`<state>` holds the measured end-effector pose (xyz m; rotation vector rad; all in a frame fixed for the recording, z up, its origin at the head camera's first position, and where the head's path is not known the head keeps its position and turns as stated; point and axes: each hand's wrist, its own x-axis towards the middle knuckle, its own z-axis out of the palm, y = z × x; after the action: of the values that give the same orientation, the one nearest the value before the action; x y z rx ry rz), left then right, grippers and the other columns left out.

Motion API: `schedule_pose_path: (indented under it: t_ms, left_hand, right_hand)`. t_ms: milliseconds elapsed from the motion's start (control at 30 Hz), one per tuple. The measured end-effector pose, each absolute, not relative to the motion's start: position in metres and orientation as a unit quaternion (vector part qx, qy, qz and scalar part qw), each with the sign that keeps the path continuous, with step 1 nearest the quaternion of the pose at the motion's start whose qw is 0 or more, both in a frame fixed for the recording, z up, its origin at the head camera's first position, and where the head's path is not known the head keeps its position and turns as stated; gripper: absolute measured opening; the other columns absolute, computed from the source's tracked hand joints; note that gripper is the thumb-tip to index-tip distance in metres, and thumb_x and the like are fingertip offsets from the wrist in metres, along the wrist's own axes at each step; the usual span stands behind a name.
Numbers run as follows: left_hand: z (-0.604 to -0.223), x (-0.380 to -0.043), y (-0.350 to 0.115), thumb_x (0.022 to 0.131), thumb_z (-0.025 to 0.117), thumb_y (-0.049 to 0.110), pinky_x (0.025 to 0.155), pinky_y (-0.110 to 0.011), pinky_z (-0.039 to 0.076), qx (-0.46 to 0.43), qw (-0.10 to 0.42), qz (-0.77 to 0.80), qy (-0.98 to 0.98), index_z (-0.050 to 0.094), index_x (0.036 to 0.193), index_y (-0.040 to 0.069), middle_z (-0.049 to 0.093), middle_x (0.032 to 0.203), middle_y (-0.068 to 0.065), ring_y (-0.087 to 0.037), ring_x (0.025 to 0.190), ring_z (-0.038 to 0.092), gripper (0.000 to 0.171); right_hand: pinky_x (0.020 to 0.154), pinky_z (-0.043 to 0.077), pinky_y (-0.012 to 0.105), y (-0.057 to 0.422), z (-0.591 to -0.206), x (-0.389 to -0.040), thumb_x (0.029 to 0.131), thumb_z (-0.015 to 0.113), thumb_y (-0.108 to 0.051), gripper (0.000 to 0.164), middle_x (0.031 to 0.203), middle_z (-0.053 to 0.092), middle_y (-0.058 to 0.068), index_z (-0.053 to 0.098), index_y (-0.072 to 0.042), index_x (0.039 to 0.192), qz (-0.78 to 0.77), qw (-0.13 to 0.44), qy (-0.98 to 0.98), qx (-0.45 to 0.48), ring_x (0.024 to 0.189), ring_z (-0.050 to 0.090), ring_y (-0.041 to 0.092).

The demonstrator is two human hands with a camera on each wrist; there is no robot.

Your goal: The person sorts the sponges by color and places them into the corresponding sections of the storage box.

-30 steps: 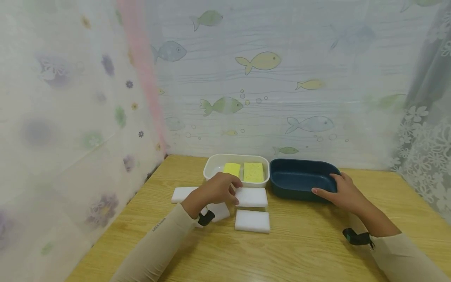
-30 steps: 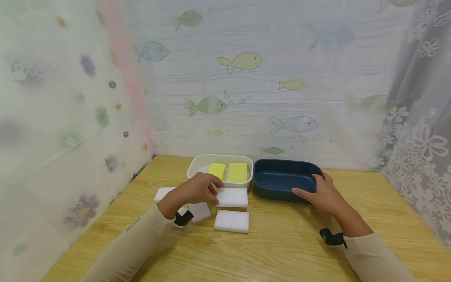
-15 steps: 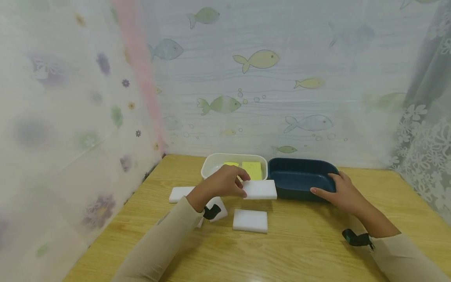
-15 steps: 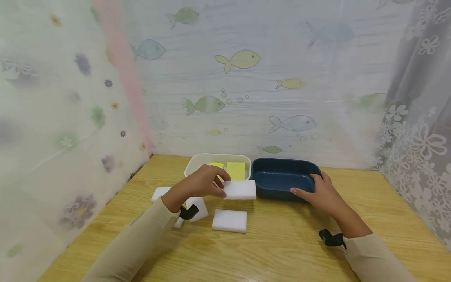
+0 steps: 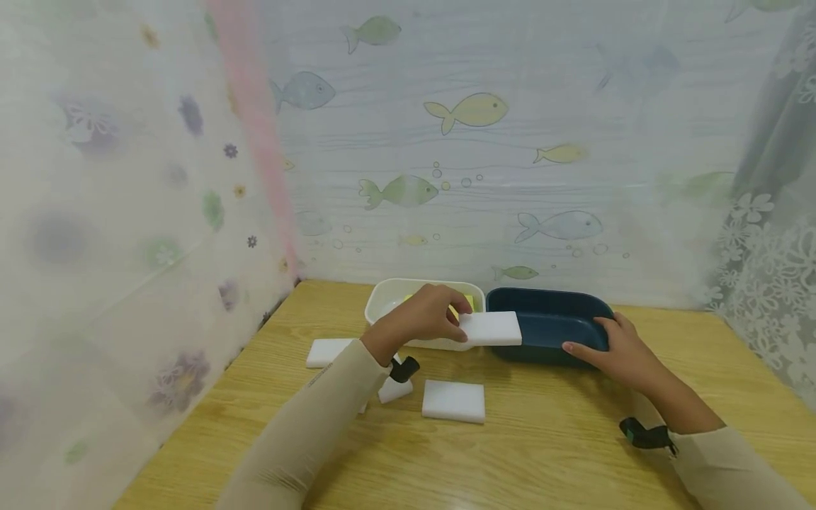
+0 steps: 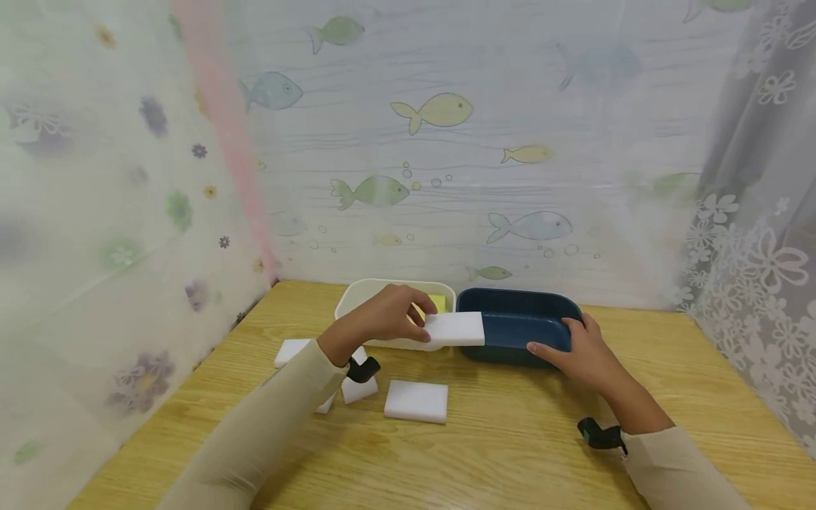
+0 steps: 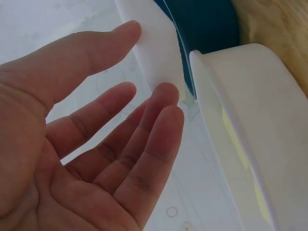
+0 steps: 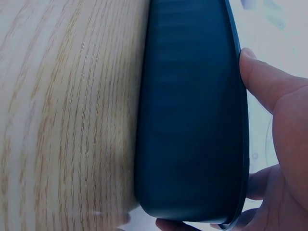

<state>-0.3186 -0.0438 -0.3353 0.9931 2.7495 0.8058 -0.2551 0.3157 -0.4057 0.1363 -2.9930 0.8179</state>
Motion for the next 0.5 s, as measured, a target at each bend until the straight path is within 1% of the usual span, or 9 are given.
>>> schedule_pose_path:
  t_ms: [233, 500]
  left_hand:
    - [-0.334, -0.332, -0.022, 0.082, 0.089, 0.017, 0.077, -0.021, 0.058, 0.325, 0.042, 0.255, 0.91, 0.074, 0.121, 0.011, 0.072, 0.119, 0.0, -0.009, 0.095, 0.072, 0.042]
    - [-0.333, -0.339, 0.001, 0.086, 0.086, 0.021, 0.079, -0.021, 0.057, 0.306, 0.018, 0.261, 0.915, 0.074, 0.12, 0.014, 0.071, 0.123, 0.001, -0.009, 0.098, 0.07, 0.036]
  right_hand:
    - [0.102, 0.031, 0.081, 0.317, -0.407, -0.256, 0.095, 0.064, -0.063, 0.11, 0.157, 0.005, 0.05, 0.021, 0.02, 0.155, 0.263, 0.015, -0.964, 0.041, 0.138, 0.02, 0.07]
    - [0.103, 0.03, 0.081, 0.315, -0.406, -0.256, 0.095, 0.063, -0.064, 0.11, 0.157, 0.005, 0.051, 0.022, 0.019, 0.155, 0.263, 0.014, -0.964, 0.041, 0.139, 0.018, 0.07]
